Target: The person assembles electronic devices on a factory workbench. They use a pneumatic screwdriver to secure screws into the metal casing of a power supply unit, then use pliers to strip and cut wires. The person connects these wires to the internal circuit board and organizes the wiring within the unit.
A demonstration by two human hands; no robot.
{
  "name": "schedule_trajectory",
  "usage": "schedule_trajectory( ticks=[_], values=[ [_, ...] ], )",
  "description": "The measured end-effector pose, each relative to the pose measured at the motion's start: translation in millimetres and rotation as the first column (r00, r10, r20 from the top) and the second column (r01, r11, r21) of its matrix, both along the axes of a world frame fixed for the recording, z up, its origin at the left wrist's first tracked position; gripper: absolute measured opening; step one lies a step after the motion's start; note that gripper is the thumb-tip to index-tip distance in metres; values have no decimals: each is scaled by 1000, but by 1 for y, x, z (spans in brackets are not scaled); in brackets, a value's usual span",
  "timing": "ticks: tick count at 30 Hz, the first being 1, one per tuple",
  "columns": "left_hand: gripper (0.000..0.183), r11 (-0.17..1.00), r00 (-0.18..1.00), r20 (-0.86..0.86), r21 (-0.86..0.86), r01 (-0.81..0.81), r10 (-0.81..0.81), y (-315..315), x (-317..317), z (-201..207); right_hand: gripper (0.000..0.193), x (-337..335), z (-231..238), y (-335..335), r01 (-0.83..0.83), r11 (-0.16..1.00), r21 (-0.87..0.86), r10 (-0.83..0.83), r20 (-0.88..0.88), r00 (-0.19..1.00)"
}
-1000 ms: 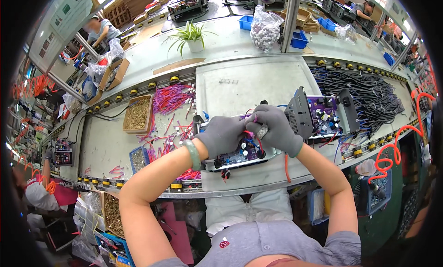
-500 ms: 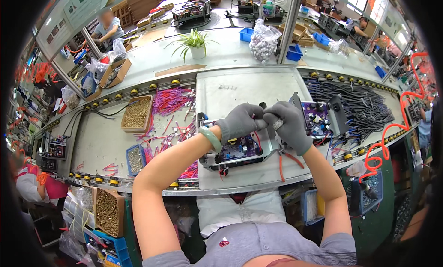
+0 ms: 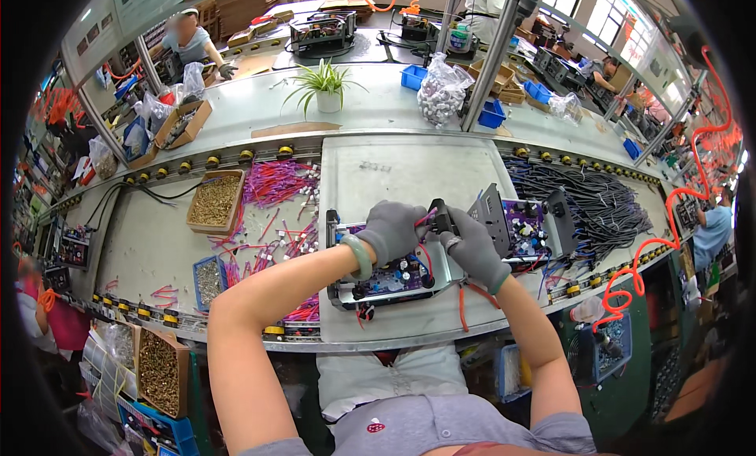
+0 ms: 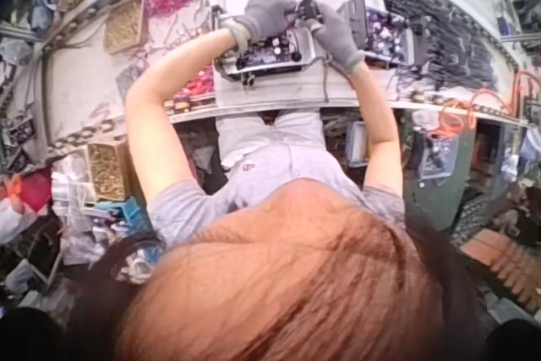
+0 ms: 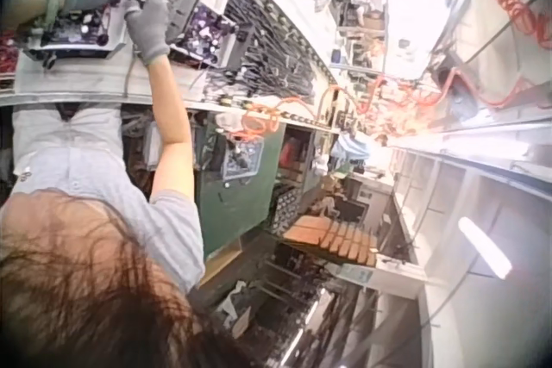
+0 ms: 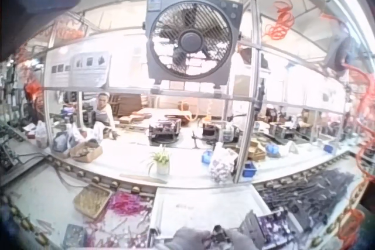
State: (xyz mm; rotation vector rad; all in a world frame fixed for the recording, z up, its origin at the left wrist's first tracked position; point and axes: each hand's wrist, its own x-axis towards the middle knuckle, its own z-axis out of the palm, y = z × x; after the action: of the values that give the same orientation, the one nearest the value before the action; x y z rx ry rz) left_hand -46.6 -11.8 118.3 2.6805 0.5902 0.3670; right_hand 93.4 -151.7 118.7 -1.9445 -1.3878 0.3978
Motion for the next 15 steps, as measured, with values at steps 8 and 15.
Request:
schedule_trajectory(
  ticks=[8,15],
  values=[
    [15,982,999,14,-185,-27,30,1,-5,-2,38,3,0,-4,-30,997,70,32,-18,999],
    [14,978,998,63,-208,-5,18,3,-5,-6,34,0,2,-4,-42,995,91,46,-45,998]
  ],
)
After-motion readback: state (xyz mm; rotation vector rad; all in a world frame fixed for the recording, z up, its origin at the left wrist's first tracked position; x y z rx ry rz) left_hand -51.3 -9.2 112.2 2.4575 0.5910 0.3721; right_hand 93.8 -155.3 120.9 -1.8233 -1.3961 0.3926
